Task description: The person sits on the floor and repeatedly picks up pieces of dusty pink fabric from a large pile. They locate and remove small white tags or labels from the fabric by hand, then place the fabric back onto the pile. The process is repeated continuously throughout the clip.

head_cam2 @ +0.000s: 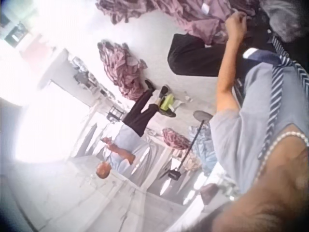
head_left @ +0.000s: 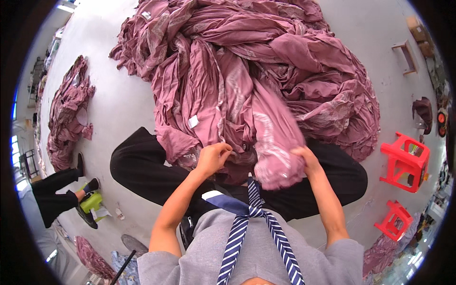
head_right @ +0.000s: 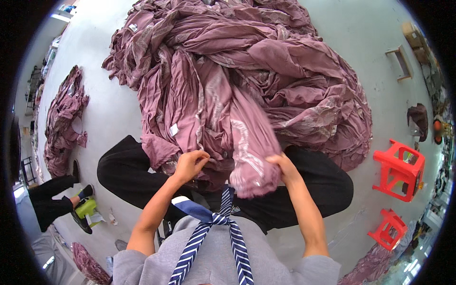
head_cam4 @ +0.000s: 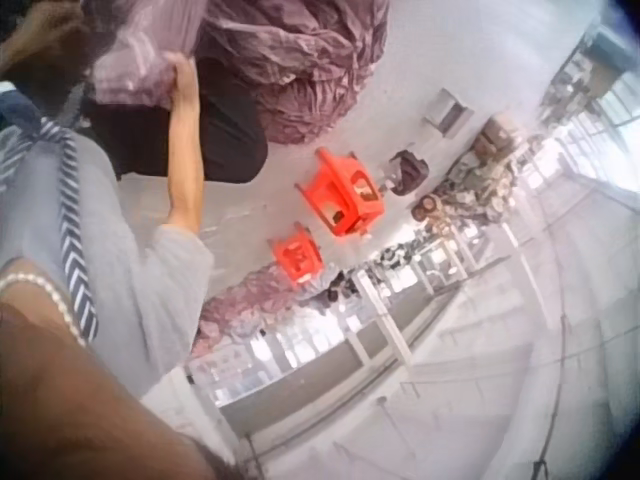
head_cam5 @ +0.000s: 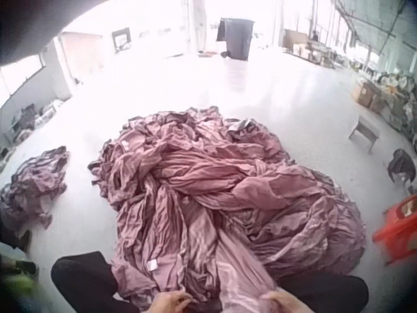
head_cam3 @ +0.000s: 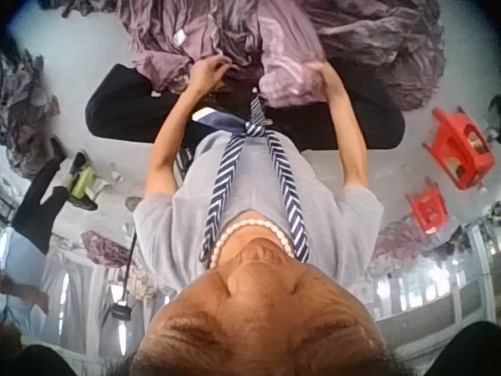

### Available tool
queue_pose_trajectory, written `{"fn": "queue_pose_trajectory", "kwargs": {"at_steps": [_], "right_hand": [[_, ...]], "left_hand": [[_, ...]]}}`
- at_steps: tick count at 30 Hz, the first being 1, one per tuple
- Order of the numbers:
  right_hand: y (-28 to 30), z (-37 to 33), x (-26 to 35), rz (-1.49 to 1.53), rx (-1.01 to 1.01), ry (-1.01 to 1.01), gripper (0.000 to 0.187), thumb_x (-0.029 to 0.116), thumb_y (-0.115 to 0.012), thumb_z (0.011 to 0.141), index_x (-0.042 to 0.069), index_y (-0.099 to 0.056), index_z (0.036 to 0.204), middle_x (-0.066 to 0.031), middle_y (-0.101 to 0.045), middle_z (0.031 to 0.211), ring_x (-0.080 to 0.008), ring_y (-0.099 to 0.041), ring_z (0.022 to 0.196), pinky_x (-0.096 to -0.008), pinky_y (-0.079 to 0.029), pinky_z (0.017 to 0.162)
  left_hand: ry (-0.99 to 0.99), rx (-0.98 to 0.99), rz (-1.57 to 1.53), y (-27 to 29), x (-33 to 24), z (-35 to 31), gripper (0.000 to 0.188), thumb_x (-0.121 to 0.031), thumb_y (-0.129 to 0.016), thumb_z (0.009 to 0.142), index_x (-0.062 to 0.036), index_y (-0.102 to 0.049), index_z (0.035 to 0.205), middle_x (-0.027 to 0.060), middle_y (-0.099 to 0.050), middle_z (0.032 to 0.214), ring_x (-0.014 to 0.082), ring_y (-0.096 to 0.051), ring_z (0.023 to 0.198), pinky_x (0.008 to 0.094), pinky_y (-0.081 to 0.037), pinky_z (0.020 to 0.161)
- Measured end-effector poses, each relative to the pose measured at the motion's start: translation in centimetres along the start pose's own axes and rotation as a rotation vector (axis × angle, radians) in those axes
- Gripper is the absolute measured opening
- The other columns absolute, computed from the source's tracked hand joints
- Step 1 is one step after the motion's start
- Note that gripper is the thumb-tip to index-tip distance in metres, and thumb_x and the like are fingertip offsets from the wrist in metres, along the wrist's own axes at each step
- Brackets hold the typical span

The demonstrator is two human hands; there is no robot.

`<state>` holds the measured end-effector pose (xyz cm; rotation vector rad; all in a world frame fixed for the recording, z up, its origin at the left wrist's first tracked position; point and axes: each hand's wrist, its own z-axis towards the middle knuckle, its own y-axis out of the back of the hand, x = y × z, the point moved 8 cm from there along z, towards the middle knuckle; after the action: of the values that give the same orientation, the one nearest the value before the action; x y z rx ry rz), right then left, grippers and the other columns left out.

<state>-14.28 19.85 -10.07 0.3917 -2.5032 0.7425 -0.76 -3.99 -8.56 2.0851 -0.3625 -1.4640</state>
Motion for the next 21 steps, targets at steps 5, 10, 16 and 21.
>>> {"fn": "queue_pose_trajectory", "kwargs": {"at_steps": [5, 10, 16, 21], "right_hand": [[-5.3, -8.5, 0.4, 0.198, 0.044, -0.105, 0.05, 0.008, -0.056, 0.075, -0.009, -0.046, 0.122, -0.0189, -0.058, 0.114, -0.0237, -0.06, 0.099, -0.0327, -0.049, 0.086], [-15.5, -2.5, 2.4, -0.173, 0.071, 0.177, 0.052, 0.023, -0.064, 0.081, -0.001, -0.047, 0.124, -0.005, -0.058, 0.104, -0.0142, -0.057, 0.091, -0.0268, -0.044, 0.084], [-18.8, 6.1, 3.9, 0.048, 0.268, 0.142, 0.038, 0.027, -0.058, 0.089, 0.002, -0.049, 0.117, -0.0179, -0.059, 0.11, -0.0097, -0.057, 0.064, -0.0134, -0.033, 0.039], [-15.9, 9.0, 1.6, -0.057, 0.163, 0.173, 0.031, 0.022, -0.055, 0.09, 0.0, -0.053, 0.112, -0.0167, -0.063, 0.103, -0.0085, -0.057, 0.062, -0.0144, -0.031, 0.037]], "left_hand": [[0.198, 0.211, -0.857, -3.7, -0.3, -0.2, 0.031, -0.026, -0.054, 0.092, -0.0083, -0.055, 0.117, 0.0028, -0.061, 0.104, 0.0116, -0.058, 0.09, 0.0272, -0.049, 0.07], [0.461, -0.025, -1.223, 0.0, -2.2, -1.6, 0.051, -0.046, -0.041, 0.093, -0.008, -0.046, 0.127, 0.0078, -0.052, 0.12, 0.0234, -0.051, 0.102, 0.0399, -0.045, 0.083], [0.633, -0.246, -1.637, 3.5, 9.2, -1.9, 0.049, -0.043, -0.044, 0.091, -0.0168, -0.035, 0.132, 0.0183, -0.053, 0.119, 0.031, -0.059, 0.098, 0.0438, -0.053, 0.071], [0.588, -0.368, -1.565, 2.7, 13.0, -1.4, 0.052, -0.03, -0.052, 0.09, -0.0104, -0.032, 0.133, 0.0207, -0.056, 0.113, 0.0321, -0.061, 0.097, 0.0403, -0.055, 0.069]]}}
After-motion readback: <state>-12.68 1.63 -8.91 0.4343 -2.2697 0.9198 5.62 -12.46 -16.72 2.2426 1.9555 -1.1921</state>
